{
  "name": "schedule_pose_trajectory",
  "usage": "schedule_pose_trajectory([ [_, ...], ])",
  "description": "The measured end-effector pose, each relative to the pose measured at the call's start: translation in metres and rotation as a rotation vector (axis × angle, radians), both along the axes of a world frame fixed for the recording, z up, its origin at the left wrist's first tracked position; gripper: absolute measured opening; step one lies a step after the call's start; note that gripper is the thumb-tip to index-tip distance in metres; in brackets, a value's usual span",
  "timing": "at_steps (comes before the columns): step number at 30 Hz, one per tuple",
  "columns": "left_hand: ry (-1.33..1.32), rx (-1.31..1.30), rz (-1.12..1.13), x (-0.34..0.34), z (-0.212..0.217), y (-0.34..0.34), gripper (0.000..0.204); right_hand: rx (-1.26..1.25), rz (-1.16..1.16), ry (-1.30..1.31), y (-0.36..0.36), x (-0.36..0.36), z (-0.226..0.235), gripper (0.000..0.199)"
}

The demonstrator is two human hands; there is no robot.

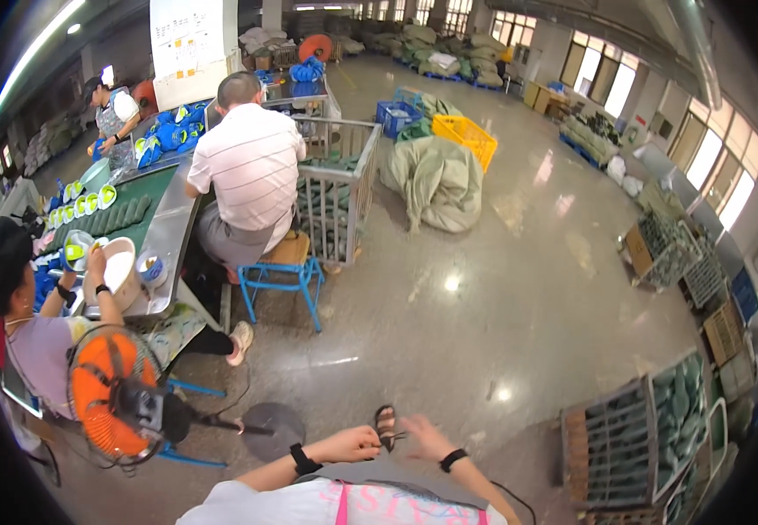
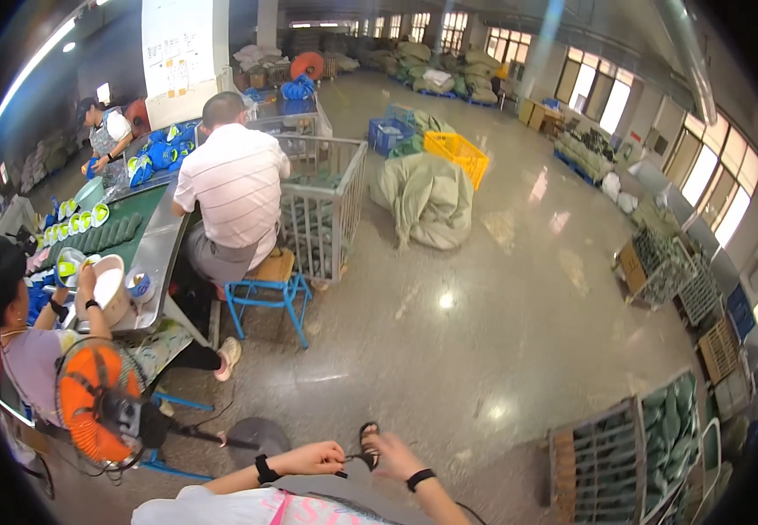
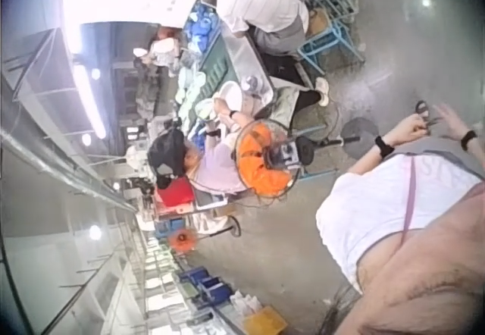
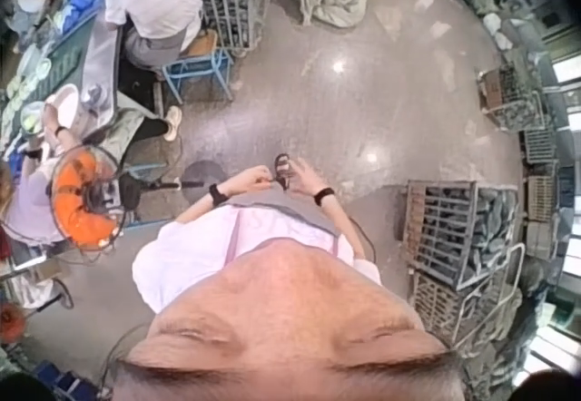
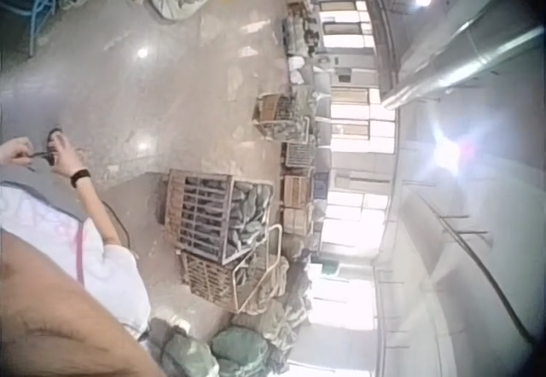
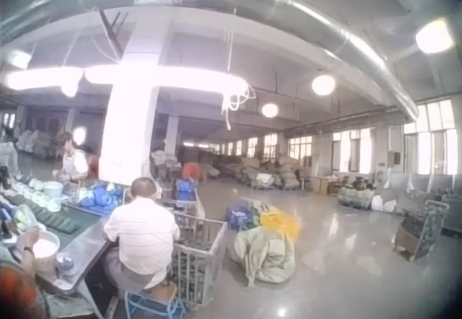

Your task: The worker retrieves bundles of blue shoe upper components from a large sack and sorts/arranges them at a quality control or preparation station in a shoe factory.

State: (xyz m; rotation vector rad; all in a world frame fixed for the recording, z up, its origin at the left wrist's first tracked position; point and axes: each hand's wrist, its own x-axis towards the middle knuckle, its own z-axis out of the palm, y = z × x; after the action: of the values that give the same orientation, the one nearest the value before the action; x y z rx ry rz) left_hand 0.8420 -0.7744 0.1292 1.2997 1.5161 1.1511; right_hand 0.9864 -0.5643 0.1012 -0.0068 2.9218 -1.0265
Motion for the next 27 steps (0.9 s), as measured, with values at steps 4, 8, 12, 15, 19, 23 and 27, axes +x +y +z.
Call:
schedule_pose_trajectory([
  [4,0.021,0.023,-0.109,-0.057,0.025,0.134,0.025,-0.584,0.172,-0.165,0.071,-0.083,-0.022,0.049],
  [8,-0.001,0.123,-0.015,-0.121,0.064,0.247,0.020,-1.163,-0.124,-0.496,0.152,-0.104,-0.038,0.037],
  [12,0.000,0.182,0.071,-0.185,0.062,0.306,0.020,-0.601,-0.502,-0.280,0.262,-0.134,-0.010,0.026],
  [15,-0.342,-0.083,0.154,-0.242,0.024,0.356,0.021,-0.564,-0.680,-0.326,0.330,-0.151,-0.033,0.027],
  [19,-0.439,-0.250,0.296,-0.319,-0.013,0.425,0.025,-0.513,-0.675,-0.422,0.398,-0.221,-0.011,0.027],
  [23,0.090,-0.400,0.164,-0.403,-0.004,0.507,0.037,-0.012,-0.338,-0.226,0.496,-0.316,-0.065,0.027],
  [27,0.096,-0.156,0.109,-0.478,0.060,0.561,0.055,0.004,-0.080,-0.254,0.546,-0.479,0.021,0.025],
])
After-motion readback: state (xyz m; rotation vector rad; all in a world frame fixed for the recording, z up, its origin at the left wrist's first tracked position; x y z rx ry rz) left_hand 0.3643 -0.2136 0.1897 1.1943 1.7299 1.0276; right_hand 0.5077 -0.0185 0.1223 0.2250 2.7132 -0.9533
